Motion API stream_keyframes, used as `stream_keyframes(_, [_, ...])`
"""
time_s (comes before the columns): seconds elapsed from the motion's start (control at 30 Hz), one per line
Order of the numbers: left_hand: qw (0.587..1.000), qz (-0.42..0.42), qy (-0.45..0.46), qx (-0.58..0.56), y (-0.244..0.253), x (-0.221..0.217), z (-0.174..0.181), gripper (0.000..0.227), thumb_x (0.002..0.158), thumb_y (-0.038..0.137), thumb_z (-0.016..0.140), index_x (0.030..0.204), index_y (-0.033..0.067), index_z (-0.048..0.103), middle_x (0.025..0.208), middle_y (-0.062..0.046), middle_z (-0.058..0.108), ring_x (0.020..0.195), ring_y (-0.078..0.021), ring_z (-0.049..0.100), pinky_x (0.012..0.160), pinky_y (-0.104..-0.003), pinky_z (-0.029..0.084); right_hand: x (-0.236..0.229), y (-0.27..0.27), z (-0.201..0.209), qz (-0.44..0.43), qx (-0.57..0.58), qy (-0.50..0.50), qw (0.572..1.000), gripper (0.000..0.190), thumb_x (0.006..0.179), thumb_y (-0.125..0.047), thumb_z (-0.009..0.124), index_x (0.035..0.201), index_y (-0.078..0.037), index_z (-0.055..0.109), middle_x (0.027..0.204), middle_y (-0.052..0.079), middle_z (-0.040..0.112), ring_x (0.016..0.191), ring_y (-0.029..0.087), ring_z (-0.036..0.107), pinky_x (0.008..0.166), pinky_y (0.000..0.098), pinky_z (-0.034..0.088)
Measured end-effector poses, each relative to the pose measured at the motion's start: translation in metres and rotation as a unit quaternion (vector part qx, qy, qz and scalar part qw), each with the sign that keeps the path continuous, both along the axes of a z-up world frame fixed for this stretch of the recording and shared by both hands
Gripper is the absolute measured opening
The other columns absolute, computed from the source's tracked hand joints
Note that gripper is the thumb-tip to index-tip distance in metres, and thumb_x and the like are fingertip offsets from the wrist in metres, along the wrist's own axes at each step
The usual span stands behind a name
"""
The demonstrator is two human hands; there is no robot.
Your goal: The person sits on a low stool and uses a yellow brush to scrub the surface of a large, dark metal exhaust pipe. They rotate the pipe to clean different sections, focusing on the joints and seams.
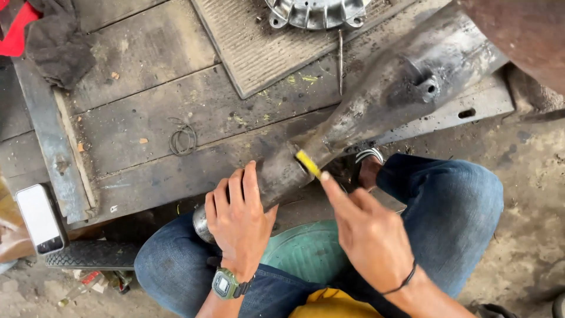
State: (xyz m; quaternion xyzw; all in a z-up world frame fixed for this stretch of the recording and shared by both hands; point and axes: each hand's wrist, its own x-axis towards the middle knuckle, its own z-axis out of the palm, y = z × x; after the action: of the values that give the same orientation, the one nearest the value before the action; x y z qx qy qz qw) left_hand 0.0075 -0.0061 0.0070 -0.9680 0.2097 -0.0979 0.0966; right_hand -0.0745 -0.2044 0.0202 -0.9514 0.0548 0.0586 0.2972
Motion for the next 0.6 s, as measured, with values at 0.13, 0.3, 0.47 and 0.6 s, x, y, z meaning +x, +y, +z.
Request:
stream_keyframes(0.13, [1.0, 0.008, 0.0, -0.004, 0.0, 0.001, 0.0, 0.101, 0.043, 0.058, 0.099, 0.129, 0.019, 0.063, 0.113, 0.003, 0.068, 0.099, -0.019, 0.066, 0.086, -0.036, 0.053, 0.009, -0.023, 0.008, -0.073, -0.007, -0.036, 0.997, 0.049, 0.096, -0.009, 0.063, 0.143, -0.023, 0.065, 0.071, 0.002, 0.046, 0.045, 0.023, 0.044, 0.049, 0.0398, 0.046])
stream_keyframes(0.3, [1.0, 0.001, 0.01, -0.012, 0.003, 0.002, 0.0, 0.099, 0.047, 0.058, 0.099, 0.129, 0.0186, 0.062, 0.114, 0.002, 0.067, 0.098, -0.0188, 0.065, 0.083, -0.035, 0.052, 0.006, -0.016, 0.007, -0.067, 0.053, -0.025, 0.996, 0.053, 0.09, -0.002, 0.064, 0.139, -0.022, 0.066, 0.07, 0.001, 0.052, 0.048, 0.017, 0.045, 0.056, 0.0303, 0.05])
stream_keyframes(0.47, [1.0, 0.006, 0.014, -0.005, 0.004, 0.0, -0.003, 0.101, 0.044, 0.057, 0.098, 0.131, 0.0194, 0.062, 0.115, 0.003, 0.066, 0.1, -0.0195, 0.064, 0.087, -0.036, 0.051, 0.007, -0.013, 0.004, -0.064, 0.023, -0.024, 0.997, 0.053, 0.093, -0.006, 0.062, 0.143, -0.021, 0.062, 0.076, 0.003, 0.059, 0.052, 0.022, 0.054, 0.061, 0.0386, 0.052])
stream_keyframes(0.6, [1.0, 0.006, 0.01, -0.001, 0.003, -0.002, -0.005, 0.104, 0.042, 0.056, 0.099, 0.132, 0.0195, 0.062, 0.115, 0.003, 0.067, 0.1, -0.0193, 0.065, 0.087, -0.037, 0.053, 0.023, -0.03, 0.017, -0.11, 0.018, -0.038, 0.993, 0.042, 0.101, -0.007, 0.062, 0.143, -0.014, 0.065, 0.067, 0.001, 0.047, 0.051, 0.018, 0.03, 0.054, 0.0291, 0.041])
